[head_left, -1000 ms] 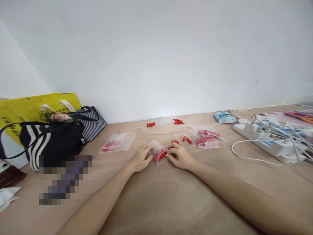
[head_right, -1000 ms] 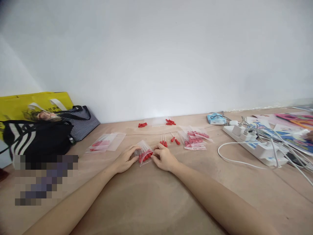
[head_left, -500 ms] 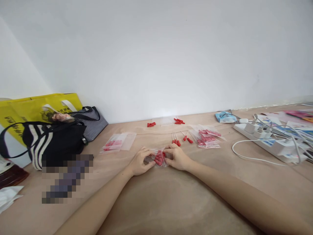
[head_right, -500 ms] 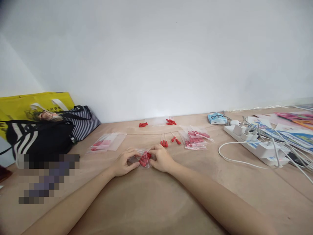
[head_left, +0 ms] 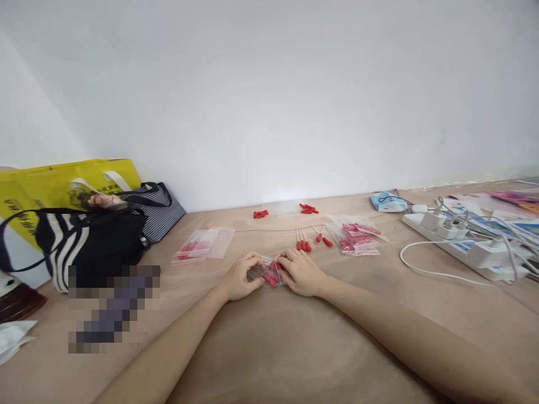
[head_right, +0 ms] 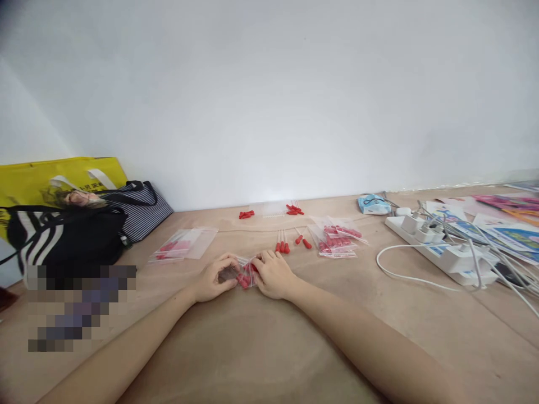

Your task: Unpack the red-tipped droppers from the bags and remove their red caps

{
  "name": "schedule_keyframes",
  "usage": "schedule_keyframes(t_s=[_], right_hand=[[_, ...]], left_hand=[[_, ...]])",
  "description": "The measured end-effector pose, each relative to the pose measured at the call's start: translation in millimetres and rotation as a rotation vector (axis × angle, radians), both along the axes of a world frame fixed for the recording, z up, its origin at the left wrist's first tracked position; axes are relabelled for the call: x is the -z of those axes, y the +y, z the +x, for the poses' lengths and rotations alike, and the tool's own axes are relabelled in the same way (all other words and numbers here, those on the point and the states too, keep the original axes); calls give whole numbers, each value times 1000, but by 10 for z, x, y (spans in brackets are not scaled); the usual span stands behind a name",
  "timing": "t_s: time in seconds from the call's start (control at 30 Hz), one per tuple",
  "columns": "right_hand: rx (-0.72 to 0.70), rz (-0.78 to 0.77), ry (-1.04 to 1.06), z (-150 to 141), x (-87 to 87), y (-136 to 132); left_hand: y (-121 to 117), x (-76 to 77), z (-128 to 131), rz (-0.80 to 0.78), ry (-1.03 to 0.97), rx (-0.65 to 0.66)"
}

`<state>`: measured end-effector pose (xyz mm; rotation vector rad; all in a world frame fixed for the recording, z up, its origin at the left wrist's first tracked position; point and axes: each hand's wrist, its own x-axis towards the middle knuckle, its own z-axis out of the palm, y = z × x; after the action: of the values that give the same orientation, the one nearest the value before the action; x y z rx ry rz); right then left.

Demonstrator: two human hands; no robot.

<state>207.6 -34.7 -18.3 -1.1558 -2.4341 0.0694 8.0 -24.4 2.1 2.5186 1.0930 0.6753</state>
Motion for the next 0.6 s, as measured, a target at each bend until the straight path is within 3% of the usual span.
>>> schedule_keyframes(t_s=[0.13,0.33,0.6], right_hand=[[44,-70,-36,13,-59,29],[77,-102,151,-38,-14,35],[-61,-128,248,67,-33,15]], left_hand=[[6,0,10,22,-1,-1],[32,39,13,62,41,5],[25,44,2,75,73,-14]])
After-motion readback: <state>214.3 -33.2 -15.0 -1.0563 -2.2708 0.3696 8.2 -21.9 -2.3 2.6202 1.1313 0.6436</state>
